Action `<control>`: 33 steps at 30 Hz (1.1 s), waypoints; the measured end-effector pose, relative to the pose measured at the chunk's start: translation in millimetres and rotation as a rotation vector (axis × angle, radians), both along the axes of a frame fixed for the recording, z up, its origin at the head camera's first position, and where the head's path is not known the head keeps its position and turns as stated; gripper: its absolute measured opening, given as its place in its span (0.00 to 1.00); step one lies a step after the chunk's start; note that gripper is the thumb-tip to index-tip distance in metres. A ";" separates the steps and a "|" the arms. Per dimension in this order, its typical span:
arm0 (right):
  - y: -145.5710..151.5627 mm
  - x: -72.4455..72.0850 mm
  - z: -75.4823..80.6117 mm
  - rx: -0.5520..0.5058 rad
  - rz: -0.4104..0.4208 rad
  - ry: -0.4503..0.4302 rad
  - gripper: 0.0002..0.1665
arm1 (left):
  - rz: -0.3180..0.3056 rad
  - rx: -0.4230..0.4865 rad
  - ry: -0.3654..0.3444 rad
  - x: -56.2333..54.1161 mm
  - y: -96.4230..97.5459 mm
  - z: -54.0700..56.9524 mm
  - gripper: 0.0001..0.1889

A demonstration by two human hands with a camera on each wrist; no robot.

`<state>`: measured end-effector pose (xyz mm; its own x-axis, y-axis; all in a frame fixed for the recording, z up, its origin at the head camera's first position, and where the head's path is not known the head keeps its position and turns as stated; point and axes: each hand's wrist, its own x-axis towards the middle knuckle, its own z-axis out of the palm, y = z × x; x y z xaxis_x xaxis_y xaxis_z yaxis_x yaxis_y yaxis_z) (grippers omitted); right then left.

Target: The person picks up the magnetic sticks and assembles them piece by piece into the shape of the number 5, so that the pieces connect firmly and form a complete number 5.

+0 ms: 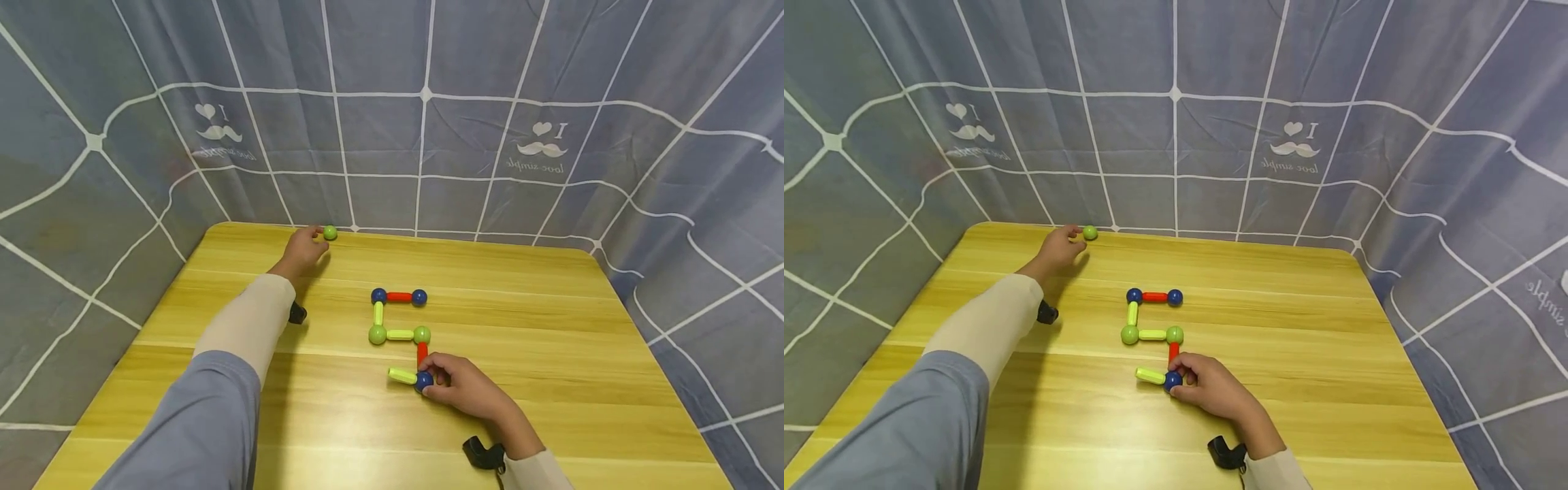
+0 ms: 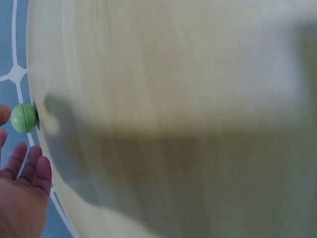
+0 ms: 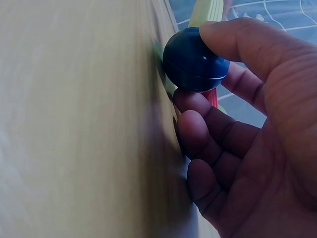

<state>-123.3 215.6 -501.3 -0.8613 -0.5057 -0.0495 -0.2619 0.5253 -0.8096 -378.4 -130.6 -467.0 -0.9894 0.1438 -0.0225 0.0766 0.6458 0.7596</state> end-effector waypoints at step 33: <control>-0.7 0.1 1.5 0.002 -0.028 -0.006 0.12 | -0.109 -0.121 0.049 -10.4 1.9 -11.2 0.33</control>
<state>-123.2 214.9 -499.8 -0.8746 -0.4817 -0.0553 -0.2427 0.5338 -0.8100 -388.8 -128.7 -478.2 -0.9683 0.2496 0.0020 0.1864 0.7178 0.6708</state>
